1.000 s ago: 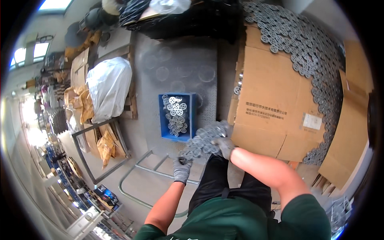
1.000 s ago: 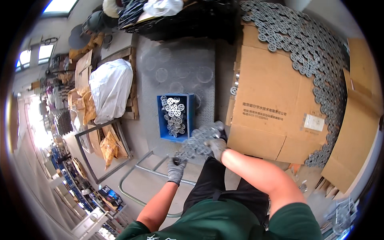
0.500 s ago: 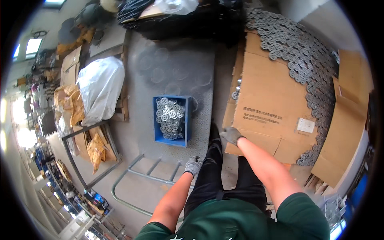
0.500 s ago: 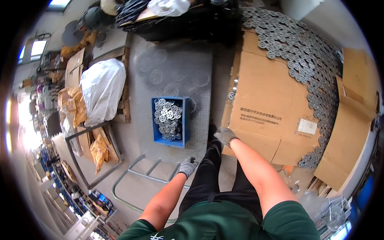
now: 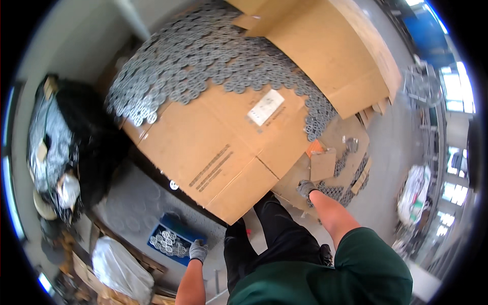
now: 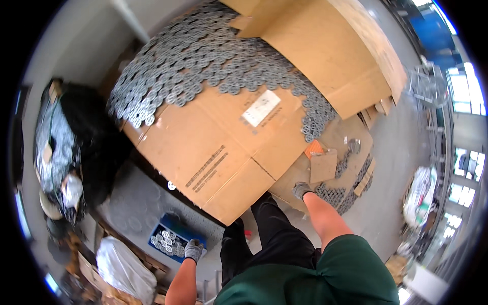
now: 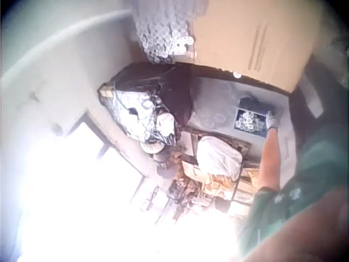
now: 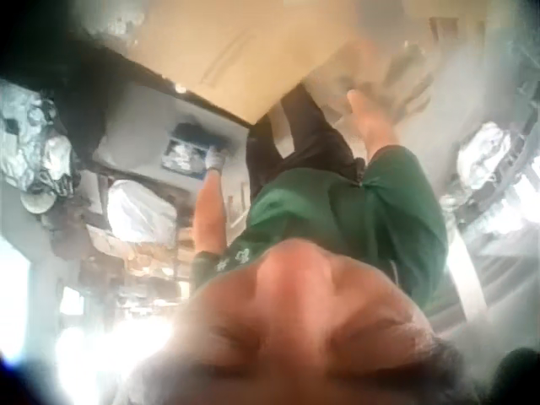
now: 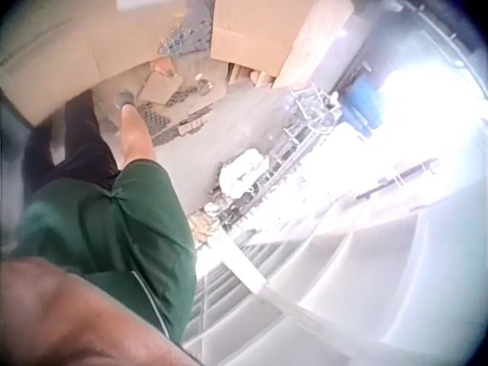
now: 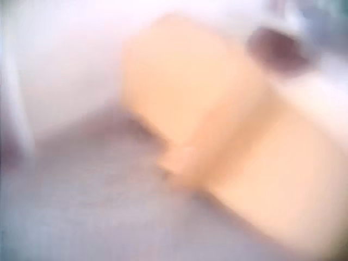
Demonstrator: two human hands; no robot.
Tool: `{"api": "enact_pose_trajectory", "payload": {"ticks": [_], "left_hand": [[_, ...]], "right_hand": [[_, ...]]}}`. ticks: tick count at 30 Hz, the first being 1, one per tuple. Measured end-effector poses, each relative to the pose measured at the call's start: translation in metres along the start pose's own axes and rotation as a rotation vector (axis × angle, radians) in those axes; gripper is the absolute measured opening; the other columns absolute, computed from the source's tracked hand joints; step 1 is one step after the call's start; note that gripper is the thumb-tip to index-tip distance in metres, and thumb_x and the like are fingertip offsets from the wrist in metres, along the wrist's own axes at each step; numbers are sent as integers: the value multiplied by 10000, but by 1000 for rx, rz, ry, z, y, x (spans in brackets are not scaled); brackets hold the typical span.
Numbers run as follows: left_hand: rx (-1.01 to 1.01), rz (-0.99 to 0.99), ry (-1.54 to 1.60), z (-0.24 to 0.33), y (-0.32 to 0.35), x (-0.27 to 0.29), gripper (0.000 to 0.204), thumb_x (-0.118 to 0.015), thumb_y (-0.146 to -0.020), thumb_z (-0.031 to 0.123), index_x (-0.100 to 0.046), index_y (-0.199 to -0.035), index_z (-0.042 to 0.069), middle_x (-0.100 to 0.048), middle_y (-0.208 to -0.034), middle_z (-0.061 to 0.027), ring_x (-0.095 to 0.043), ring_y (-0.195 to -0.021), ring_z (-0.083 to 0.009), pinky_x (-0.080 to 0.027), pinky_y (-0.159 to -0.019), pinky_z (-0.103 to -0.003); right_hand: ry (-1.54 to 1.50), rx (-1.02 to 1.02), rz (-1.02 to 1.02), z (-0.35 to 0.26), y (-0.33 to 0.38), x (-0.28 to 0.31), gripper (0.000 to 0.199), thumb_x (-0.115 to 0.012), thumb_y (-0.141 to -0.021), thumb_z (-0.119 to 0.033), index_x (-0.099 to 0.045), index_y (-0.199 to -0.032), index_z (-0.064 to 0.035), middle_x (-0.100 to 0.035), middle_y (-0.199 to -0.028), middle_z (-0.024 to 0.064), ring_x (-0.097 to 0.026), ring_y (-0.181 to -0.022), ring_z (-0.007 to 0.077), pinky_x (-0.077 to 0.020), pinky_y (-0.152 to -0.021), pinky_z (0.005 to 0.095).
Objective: The person removes several sheets of cardboard to reveal a pile of circular stamped metal parts and then transfers groups of these parts into a blue plastic crate.
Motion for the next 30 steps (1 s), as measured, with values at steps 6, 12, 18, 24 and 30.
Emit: {"api": "enact_pose_trajectory", "payload": {"ticks": [6,12,18,24,30], "left_hand": [[-249,-71,-276,216,-41,38,444,-787,-840,311,-705,-1178,35,-719,-1141,-202,-677,-1097,-379,-547,-969,-459],[-519,-55,-395,461,-79,33,542,-810,-838,308,-638,-1302,85,-615,-1311,-227,-586,-1224,-412,-497,-1047,-480],[-313,188,-596,527,-151,53,1027,-882,-773,378,-339,-1612,142,-332,-1642,-245,-462,-1428,-416,-455,-1154,-448],[36,71,-422,503,-188,107,1226,-915,-757,290,-110,-1681,254,-81,-1731,-210,-393,-1493,-376,-478,-1147,-385],[42,162,-564,515,-184,83,1257,-911,-762,255,-52,-1680,225,-35,-1712,-275,-379,-1502,-367,-475,-1160,-375]], "right_hand": [[-515,-192,153,93,-18,22,419,-694,-896,-358,-665,-1212,-85,-737,-1153,212,-695,-1129,373,-538,-975,452],[-718,-311,474,91,-61,143,948,-844,-814,-422,-370,-1535,-30,-509,-1484,286,-508,-1370,436,-440,-1124,492],[-789,-528,273,65,-126,223,1361,-902,-648,-619,-126,-1675,-176,-172,-1712,236,-353,-1502,429,-409,-1176,509],[-776,-679,385,36,-138,236,1384,-893,-633,-665,-116,-1681,-203,-61,-1709,287,-306,-1499,493,-410,-1174,538],[-815,-696,517,60,-159,218,1398,-887,-615,-684,-131,-1672,-167,-217,-1647,303,-393,-1441,493,-428,-1157,527]]}}
Point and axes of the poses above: each hand's wrist, its own y-axis away from the middle knuckle, its own x-axis out of the back of the hand, z = x × y, the point moved 6 cm from there along -y, towards the middle knuckle
